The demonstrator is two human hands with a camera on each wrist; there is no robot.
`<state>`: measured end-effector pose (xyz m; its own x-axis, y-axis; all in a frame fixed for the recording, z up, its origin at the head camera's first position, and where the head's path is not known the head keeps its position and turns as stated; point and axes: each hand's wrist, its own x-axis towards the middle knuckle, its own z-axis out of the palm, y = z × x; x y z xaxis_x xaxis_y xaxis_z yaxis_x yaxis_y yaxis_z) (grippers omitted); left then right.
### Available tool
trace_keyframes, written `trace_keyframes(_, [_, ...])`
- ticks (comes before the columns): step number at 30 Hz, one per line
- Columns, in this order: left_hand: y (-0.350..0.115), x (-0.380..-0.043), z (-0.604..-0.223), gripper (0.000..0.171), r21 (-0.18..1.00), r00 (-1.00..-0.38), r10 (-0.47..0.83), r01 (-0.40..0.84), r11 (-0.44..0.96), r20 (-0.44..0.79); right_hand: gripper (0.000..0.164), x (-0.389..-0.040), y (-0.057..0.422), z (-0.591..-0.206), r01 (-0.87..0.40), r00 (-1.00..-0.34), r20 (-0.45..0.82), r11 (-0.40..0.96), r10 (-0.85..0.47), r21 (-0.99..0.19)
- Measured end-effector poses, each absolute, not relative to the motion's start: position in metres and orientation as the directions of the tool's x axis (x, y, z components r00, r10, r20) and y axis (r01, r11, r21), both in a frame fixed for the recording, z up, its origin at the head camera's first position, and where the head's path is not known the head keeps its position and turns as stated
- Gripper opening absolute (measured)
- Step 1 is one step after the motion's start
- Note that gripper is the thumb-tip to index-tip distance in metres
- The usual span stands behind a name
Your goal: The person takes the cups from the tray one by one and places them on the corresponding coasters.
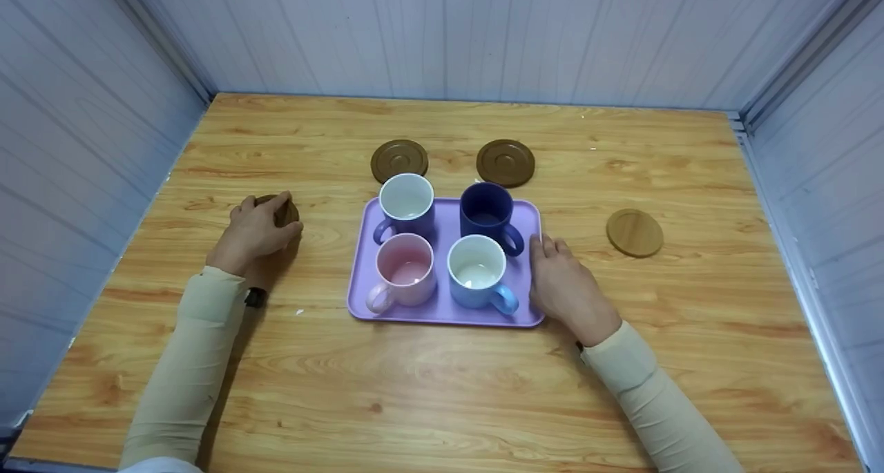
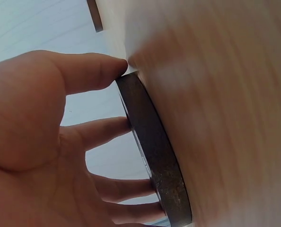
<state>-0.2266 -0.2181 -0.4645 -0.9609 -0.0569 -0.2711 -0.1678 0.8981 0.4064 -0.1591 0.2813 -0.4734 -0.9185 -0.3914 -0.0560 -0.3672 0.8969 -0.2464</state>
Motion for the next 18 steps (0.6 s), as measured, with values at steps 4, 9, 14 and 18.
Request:
trace_keyframes(4, [-0.219, -0.226, -0.463, 0.072, 0.391, -0.958, -0.038, -0.151, 0.908, -0.283, 0.057, -0.159, 0.281, -0.473, -0.364, -0.918, -0.071, 0.899, -0.39, -0.242])
trace_keyframes(9, [-0.218, -0.226, -0.463, 0.073, 0.389, -0.956, -0.019, -0.138, 0.911, -0.294, 0.057, -0.159, 0.282, -0.473, -0.343, -0.923, -0.095, 0.908, -0.374, -0.242])
trace_keyframes(14, [-0.213, -0.227, -0.462, 0.073, 0.388, -0.954, -0.003, -0.126, 0.913, -0.301, 0.056, -0.159, 0.281, -0.473, -0.344, -0.922, -0.095, 0.906, -0.376, -0.246])
trace_keyframes(18, [-0.207, -0.229, -0.461, 0.073, 0.394, -0.947, 0.01, -0.124, 0.911, -0.322, 0.057, -0.159, 0.28, -0.472, -0.346, -0.921, -0.099, 0.908, -0.377, -0.237])
